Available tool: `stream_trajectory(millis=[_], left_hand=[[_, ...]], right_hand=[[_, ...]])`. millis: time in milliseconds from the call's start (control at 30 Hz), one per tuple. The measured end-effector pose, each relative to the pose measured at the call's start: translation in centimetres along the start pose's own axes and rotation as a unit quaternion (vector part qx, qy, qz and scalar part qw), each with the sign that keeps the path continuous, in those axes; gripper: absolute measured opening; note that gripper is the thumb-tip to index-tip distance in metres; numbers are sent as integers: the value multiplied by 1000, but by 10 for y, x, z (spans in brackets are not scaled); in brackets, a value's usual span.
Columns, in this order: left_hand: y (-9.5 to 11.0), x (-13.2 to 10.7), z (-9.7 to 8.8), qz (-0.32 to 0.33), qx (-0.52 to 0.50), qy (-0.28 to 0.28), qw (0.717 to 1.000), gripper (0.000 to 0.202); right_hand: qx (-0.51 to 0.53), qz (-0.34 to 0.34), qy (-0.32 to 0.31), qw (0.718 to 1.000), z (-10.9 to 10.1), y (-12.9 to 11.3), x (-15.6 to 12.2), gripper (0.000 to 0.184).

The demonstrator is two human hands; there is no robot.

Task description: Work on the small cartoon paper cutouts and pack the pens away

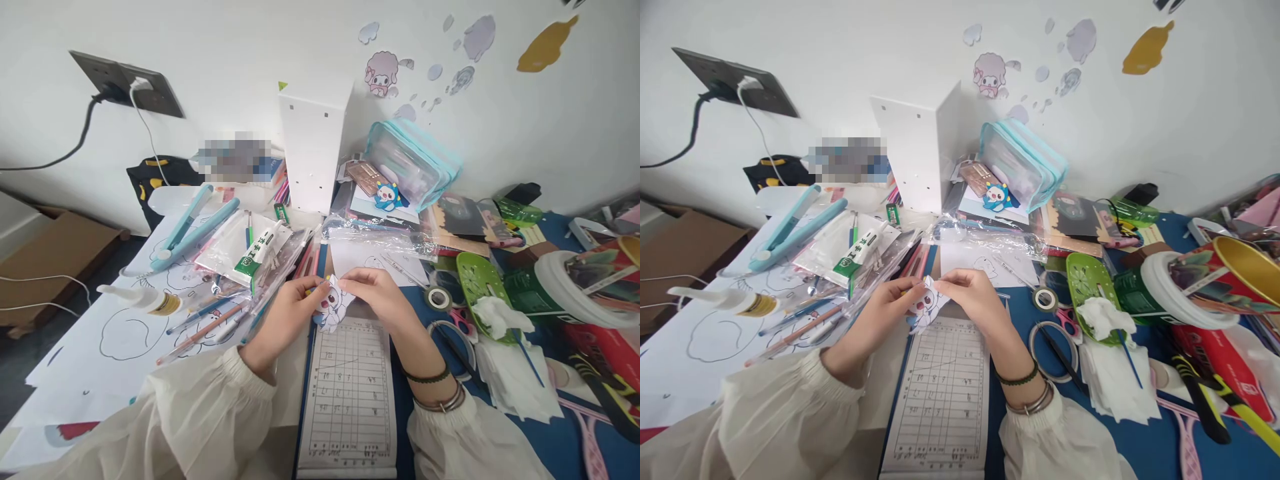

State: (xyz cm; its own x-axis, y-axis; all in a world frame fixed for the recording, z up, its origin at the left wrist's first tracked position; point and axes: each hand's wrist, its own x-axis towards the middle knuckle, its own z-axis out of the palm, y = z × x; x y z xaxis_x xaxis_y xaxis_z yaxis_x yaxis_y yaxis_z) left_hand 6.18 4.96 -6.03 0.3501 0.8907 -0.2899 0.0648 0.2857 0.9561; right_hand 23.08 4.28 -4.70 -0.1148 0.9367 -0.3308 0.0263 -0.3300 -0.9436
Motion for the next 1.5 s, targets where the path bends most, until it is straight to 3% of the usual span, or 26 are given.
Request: stream_trajectory(millis=[233, 433, 1500], left_hand=[[-1, -1, 1, 17, 38, -25, 999, 28], [6, -6, 4, 40, 97, -25, 994, 29], [-2, -3, 3, 65, 135, -8, 989, 32]], right_hand=[[-43, 2, -23, 999, -3, 1, -1, 13], [-30, 17, 4, 999, 1, 2, -1, 14], [-24, 23, 10, 999, 2, 4, -1, 14]])
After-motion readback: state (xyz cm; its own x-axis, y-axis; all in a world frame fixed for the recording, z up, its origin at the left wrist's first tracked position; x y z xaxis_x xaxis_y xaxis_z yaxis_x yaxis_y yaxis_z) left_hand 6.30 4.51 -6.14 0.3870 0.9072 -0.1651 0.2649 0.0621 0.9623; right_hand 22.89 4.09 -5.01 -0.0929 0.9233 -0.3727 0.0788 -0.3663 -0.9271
